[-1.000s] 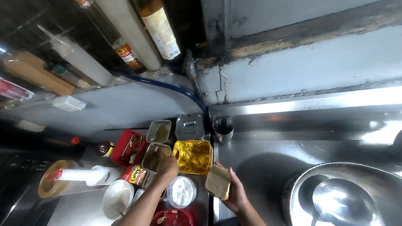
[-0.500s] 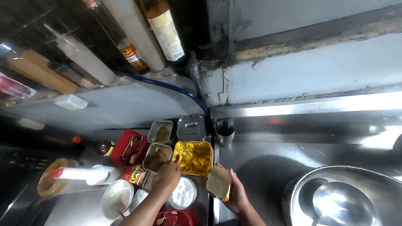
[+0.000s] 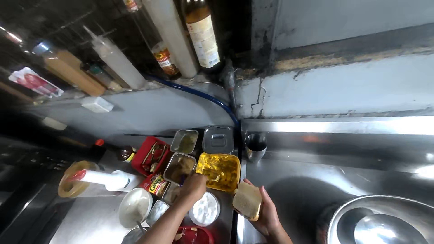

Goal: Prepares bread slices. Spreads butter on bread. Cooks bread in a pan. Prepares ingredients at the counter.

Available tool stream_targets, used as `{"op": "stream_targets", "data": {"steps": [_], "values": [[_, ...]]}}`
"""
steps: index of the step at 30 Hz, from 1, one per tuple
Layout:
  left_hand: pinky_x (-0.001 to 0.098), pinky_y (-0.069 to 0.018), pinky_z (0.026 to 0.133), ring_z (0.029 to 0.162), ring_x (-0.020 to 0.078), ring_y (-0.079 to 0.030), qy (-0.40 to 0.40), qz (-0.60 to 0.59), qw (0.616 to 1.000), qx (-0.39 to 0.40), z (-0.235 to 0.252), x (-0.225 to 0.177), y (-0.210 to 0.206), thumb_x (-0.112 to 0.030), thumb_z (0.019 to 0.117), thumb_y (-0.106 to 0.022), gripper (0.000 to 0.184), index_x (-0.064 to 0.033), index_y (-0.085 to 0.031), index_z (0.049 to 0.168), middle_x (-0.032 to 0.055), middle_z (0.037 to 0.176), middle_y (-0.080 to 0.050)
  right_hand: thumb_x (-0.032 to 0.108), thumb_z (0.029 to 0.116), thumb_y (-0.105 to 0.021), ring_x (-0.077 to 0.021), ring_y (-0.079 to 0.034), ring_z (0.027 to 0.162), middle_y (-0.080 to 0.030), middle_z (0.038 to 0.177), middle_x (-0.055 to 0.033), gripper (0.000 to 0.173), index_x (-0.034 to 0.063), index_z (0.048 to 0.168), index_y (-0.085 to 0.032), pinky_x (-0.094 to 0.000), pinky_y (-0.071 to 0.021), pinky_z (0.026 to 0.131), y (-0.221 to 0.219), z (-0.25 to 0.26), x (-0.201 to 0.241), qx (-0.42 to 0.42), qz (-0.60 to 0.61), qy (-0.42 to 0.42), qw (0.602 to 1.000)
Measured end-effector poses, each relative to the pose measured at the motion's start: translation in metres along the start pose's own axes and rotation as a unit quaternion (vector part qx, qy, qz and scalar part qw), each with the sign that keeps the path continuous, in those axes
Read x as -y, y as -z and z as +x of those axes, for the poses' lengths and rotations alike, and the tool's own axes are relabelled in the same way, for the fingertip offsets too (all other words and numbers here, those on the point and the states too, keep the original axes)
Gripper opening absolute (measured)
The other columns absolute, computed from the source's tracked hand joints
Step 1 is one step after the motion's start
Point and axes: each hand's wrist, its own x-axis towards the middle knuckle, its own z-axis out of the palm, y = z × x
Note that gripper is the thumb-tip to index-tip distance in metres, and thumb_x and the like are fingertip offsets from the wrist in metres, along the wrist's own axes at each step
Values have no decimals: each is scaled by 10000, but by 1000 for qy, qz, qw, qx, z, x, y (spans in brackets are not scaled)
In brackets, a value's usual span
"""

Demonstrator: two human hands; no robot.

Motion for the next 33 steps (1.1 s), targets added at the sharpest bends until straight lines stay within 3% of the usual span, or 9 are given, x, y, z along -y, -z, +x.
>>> {"op": "stream_targets", "data": {"steps": [5, 11, 16, 22, 26, 27, 28, 30, 33], "values": [[617, -519, 963, 1183, 363, -645, -78, 23, 996, 37, 7, -9, 0, -57, 960, -577, 288, -135, -719, 1198, 143, 1206, -703, 634, 992, -450, -332, -690, 1096, -657, 1275, -214, 730, 149, 1537, -439, -520, -606, 871, 3, -1, -2, 1, 2, 5, 1000], [594, -512, 990, 1161, 344, -657, -84, -121, 988, 53, 28, 9, -2, -82, 980, -553, 275, -115, -740, 1179, 156, 1171, -718, 667, 947, -525, -335, -685, 1113, -653, 1288, -213, 800, 140, 1542, -432, -532, -605, 878, 6, -1, 1, 3, -3, 21, 1000], [483, -563, 879, 946, 270, -701, -26, -256, 964, 70, 38, 16, 1, -69, 988, -553, 279, -83, -718, 1212, 154, 1090, -726, 675, 949, -517, -329, -696, 1096, -661, 1282, -206, 813, 142, 1553, -413, -522, -613, 866, 4, 0, -2, 0, -27, 18, 999], [618, -523, 930, 1090, 363, -671, -42, -100, 993, 41, 28, 3, 9, -159, 984, -592, 197, -88, -746, 1083, 169, 1093, -720, 715, 855, -640, -341, -694, 1089, -659, 1272, -219, 921, 138, 1541, -431, -540, -611, 857, 7, 3, -2, 4, -32, 25, 999], [602, -527, 939, 1095, 346, -675, -35, -147, 985, 89, 35, -1, 5, -216, 1037, -530, 270, -69, -725, 1152, 182, 1144, -710, 703, 867, -628, -323, -697, 1090, -670, 1263, -204, 898, 132, 1535, -442, -519, -612, 856, 5, 5, -3, 2, -53, 22, 998], [538, -552, 895, 1009, 294, -690, -25, -172, 980, 101, 40, 1, 2, -231, 1046, -521, 284, -75, -722, 1172, 159, 1099, -718, 699, 865, -632, -320, -692, 1105, -668, 1270, -201, 899, 132, 1536, -440, -516, -610, 869, 5, 6, -3, 7, -58, 20, 998], [424, -551, 772, 842, 205, -663, -6, -200, 973, 113, 45, 3, -2, -241, 1042, -524, 276, -98, -718, 1176, 109, 993, -710, 696, 866, -633, -321, -691, 1109, -668, 1273, -201, 895, 132, 1534, -444, -514, -610, 870, 6, 6, -3, 10, -60, 17, 998], [281, -453, 589, 615, 95, -533, 33, -257, 955, 144, 48, 4, -4, -253, 1034, -546, 244, -140, -715, 1169, 27, 819, -654, 681, 892, -607, -328, -691, 1105, -665, 1274, -207, 854, 130, 1527, -455, -518, -610, 863, 6, 5, -4, 8, -59, 11, 998], [229, -389, 514, 528, 58, -474, 49, -294, 938, 177, 46, 3, 0, -248, 1028, -550, 225, -158, -708, 1160, -10, 743, -630, 658, 935, -552, -321, -702, 1078, -672, 1261, -200, 789, 134, 1520, -467, -511, -619, 832, 4, 2, -4, 0, -65, 11, 998]]}}
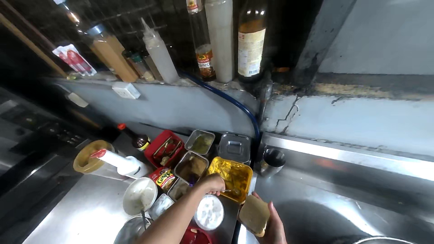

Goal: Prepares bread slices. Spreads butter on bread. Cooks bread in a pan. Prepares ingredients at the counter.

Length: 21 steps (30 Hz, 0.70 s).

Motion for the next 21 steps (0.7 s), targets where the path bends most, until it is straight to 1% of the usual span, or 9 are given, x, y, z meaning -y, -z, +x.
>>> {"op": "stream_targets", "data": {"steps": [3, 6, 9, 12, 14, 16, 18, 20, 21], "values": [[215, -385, 504, 528, 55, -479, 14, -55, 998, 19, -5, 1, 0, -210, 1013, -561, 214, -147, -703, 1161, -12, 756, -630, 653, 947, -528, -333, -705, 1057, -675, 1244, -206, 771, 141, 1520, -460, -526, -618, 824, 1, -1, -2, -4, -6, -1, 1000], [199, -360, 460, 494, 51, -470, 38, -113, 993, 25, -7, 3, 3, -184, 987, -573, 188, -137, -705, 1112, -8, 738, -634, 646, 960, -515, -346, -699, 1072, -670, 1254, -216, 755, 146, 1522, -459, -537, -610, 846, 3, 0, -4, 3, 6, -1, 1000], [193, -354, 433, 467, 51, -459, 51, -170, 984, 34, -6, 6, 6, -175, 978, -574, 175, -119, -712, 1071, 1, 725, -638, 627, 972, -499, -338, -703, 1060, -675, 1243, -206, 732, 142, 1519, -460, -529, -615, 832, 3, 1, -2, 2, 3, 4, 1000], [186, -358, 426, 461, 50, -455, 46, -235, 969, 52, -1, 13, 8, -183, 983, -575, 179, -124, -715, 1077, 4, 728, -637, 619, 968, -518, -344, -704, 1057, -677, 1237, -213, 736, 132, 1517, -460, -531, -616, 830, 4, 1, 0, 5, 21, -2, 1000], [188, -370, 431, 465, 55, -464, 31, -263, 963, 53, -2, 16, 10, -187, 991, -572, 189, -121, -715, 1094, 6, 725, -634, 637, 978, -486, -354, -692, 1083, -667, 1257, -221, 737, 138, 1520, -455, -549, -601, 865, 8, 1, 1, 8, 39, -7, 999], [199, -398, 455, 493, 65, -492, -1, -255, 966, 35, -13, 16, 12, -146, 1007, -554, 204, -108, -692, 1151, 13, 742, -631, 665, 998, -403, -352, -691, 1083, -663, 1264, -222, 746, 140, 1526, -445, -550, -598, 869, 9, -1, 4, 3, 37, -2, 999], [229, -449, 521, 562, 87, -530, -54, -213, 975, 4, -29, 17, 11, -68, 997, -544, 258, -90, -666, 1224, 30, 797, -639, 686, 1004, -346, -352, -682, 1107, -651, 1293, -220, 772, 139, 1543, -423, -550, -595, 881, 9, -6, 10, 2, 36, 9, 999], [271, -508, 618, 659, 113, -583, -101, -147, 984, -31, -52, 17, 5, -33, 977, -550, 324, -94, -649, 1279, 53, 902, -663, 717, 990, -349, -360, -669, 1146, -635, 1330, -221, 804, 132, 1536, -430, -558, -587, 901, 10, -10, 16, 7, 70, 19, 997], [303, -536, 666, 715, 131, -616, -125, -108, 985, -48, -64, 18, 0, -47, 977, -557, 338, -100, -649, 1298, 68, 973, -683, 738, 966, -390, -382, -656, 1165, -625, 1340, -228, 828, 133, 1529, -439, -591, -573, 915, 11, -12, 19, 16, 103, 19, 994]]}}
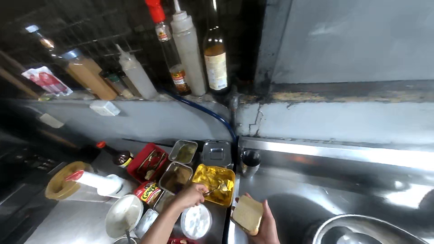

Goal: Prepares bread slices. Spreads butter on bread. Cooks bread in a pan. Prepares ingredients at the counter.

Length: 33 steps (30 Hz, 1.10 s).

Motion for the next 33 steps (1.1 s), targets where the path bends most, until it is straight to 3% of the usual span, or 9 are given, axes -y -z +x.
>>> {"op": "stream_targets", "data": {"steps": [3, 9, 12, 14, 17, 20, 23, 28, 33], "values": [[409, -591, 857, 933, 185, -693, -80, 114, 990, -32, -37, -3, -21, -170, 993, -595, 319, -152, -684, 1298, 80, 1131, -699, 779, 936, -406, -407, -647, 1161, -623, 1324, -239, 854, 153, 1514, -454, -630, -558, 920, -13, -8, 11, 2, 46, 3, 999], [433, -500, 1080, 1201, 214, -655, -140, 221, 959, -112, -66, -32, -62, -144, 1040, -512, 330, -166, -698, 1312, 69, 1268, -705, 748, 956, -400, -402, -671, 1100, -643, 1272, -243, 814, 162, 1520, -433, -629, -574, 880, -44, -8, 21, -34, 2, 53, 998], [462, -515, 1048, 1196, 237, -658, -131, 294, 934, -156, -75, -47, -65, -137, 1049, -486, 353, -206, -700, 1322, 54, 1279, -701, 765, 920, -464, -404, -666, 1105, -640, 1272, -243, 846, 163, 1513, -444, -643, -564, 894, -51, -9, 25, -36, -7, 78, 996], [470, -572, 948, 1093, 252, -702, -185, 330, 895, -235, -80, -38, -76, -85, 999, -535, 327, -200, -746, 1221, 59, 1163, -737, 762, 924, -461, -401, -669, 1102, -636, 1283, -239, 835, 173, 1515, -441, -631, -572, 881, -58, -15, 29, -36, -17, 89, 995], [461, -618, 801, 932, 268, -723, -285, 339, 822, -357, -86, -17, -110, -35, 912, -632, 284, -194, -773, 1100, 72, 982, -729, 743, 963, -392, -377, -683, 1072, -636, 1289, -230, 804, 186, 1543, -401, -576, -598, 841, -69, -26, 32, -51, -55, 111, 991], [446, -608, 703, 845, 279, -706, -315, 319, 799, -400, -99, -6, -145, 25, 824, -668, 345, -157, -778, 1096, 83, 918, -709, 700, 1008, -303, -324, -699, 1043, -650, 1294, -181, 748, 204, 1565, -357, -510, -616, 805, -77, -33, 33, -78, -110, 142, 981], [401, -602, 669, 804, 257, -699, -325, 264, 807, -415, -112, 3, -169, 28, 826, -639, 353, -141, -785, 1099, 77, 879, -698, 693, 1016, -268, -300, -698, 1064, -652, 1300, -173, 757, 189, 1574, -355, -480, -613, 836, -77, -37, 32, -87, -127, 167, 974], [375, -614, 848, 942, 202, -723, -337, 108, 851, -388, -136, 0, -170, 0, 930, -586, 297, -92, -781, 1134, 75, 988, -750, 790, 954, -310, -304, -698, 1085, -656, 1306, -172, 858, 199, 1573, -365, -493, -618, 838, -80, -45, 33, -50, -121, 176, 976], [412, -622, 771, 880, 237, -729, -264, 159, 836, -455, -129, 8, -154, 15, 871, -606, 333, -111, -787, 1120, 79, 957, -745, 870, 743, -610, -331, -684, 1122, -627, 1365, -170, 1085, 221, 1579, -369, -540, -614, 846, -91, -56, 30, 15, -92, 191, 977]]}}
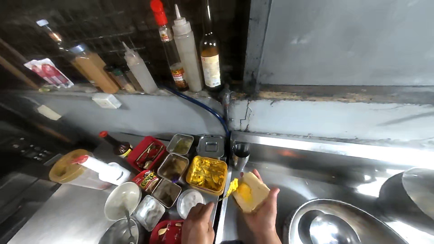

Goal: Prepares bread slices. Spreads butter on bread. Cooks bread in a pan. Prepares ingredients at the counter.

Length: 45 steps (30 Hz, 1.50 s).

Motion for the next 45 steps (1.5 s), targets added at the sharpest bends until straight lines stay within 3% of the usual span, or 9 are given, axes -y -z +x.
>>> {"op": "stream_targets", "data": {"steps": [4, 8, 13, 18, 22, 24, 34, 39, 45], "values": [[453, -625, 783, 889, 286, -731, 22, -31, 999, 22, -20, -21, -3, 33, 883, -620, 323, -50, -768, 1157, 137, 974, -739, 895, 708, -616, -270, -685, 1106, -629, 1353, -138, 1140, 211, 1583, -357, -457, -616, 858, -10, -6, -6, 9, -41, 73, 996], [397, -623, 796, 890, 254, -723, 19, -63, 998, -11, -28, -36, -10, 38, 866, -628, 330, -34, -764, 1158, 128, 963, -730, 922, 697, -590, -226, -676, 1126, -616, 1376, -117, 1198, 179, 1598, -321, -401, -606, 892, -15, -10, -9, -7, -89, 105, 990], [376, -619, 792, 907, 260, -716, -43, -52, 997, -40, -26, -43, -4, 51, 827, -629, 355, -40, -778, 1136, 120, 957, -727, 973, 709, -478, -247, -667, 1156, -609, 1391, -133, 1230, 156, 1611, -294, -421, -604, 905, -20, -11, -5, -18, -138, 107, 984], [368, -613, 841, 945, 226, -717, -48, -114, 992, -33, -23, -42, 13, 32, 897, -611, 294, -49, -774, 1128, 108, 981, -738, 980, 756, -366, -265, -654, 1191, -614, 1397, -134, 1174, 168, 1602, -329, -456, -589, 941, -22, -12, 6, -2, -142, 102, 985], [347, -613, 816, 931, 201, -711, -44, -72, 993, -78, -8, -26, 10, 19, 876, -583, 331, -64, -777, 1131, 82, 979, -737, 941, 713, -530, -294, -691, 1109, -647, 1333, -155, 1130, 206, 1562, -407, -493, -617, 855, -26, -19, 12, 28, -24, 59, 998], [354, -616, 771, 900, 217, -711, -60, -41, 993, -93, -6, -22, 4, 20, 848, -582, 355, -72, -782, 1127, 85, 955, -730, 933, 701, -556, -302, -686, 1119, -642, 1337, -154, 1127, 218, 1559, -411, -506, -609, 876, -32, -23, 13, 49, -1, 40, 998], [345, -604, 799, 913, 222, -700, -92, -67, 991, -64, -20, -46, 29, -6, 911, -619, 282, -75, -776, 1135, 102, 971, -726, 962, 774, -364, -314, -646, 1211, -602, 1412, -175, 1142, 167, 1593, -352, -509, -577, 955, -36, -27, 19, 56, -58, 45, 996], [345, -592, 704, 838, 219, -683, -90, 0, 989, -119, -1, -32, 21, -14, 871, -589, 327, -106, -784, 1117, 77, 913, -698, 947, 713, -518, -323, -680, 1128, -632, 1352, -183, 1153, 188, 1571, -393, -514, -606, 871, -42, -34, 22, 58, -21, 22, 998], [363, -592, 675, 819, 244, -688, -103, 46, 990, -79, -21, -47, 25, -29, 864, -652, 317, -104, -780, 1144, 93, 928, -709, 955, 754, -437, -294, -670, 1154, -612, 1378, -172, 1172, 156, 1605, -318, -469, -604, 902, -47, -38, 26, 35, -92, 53, 994]]}}
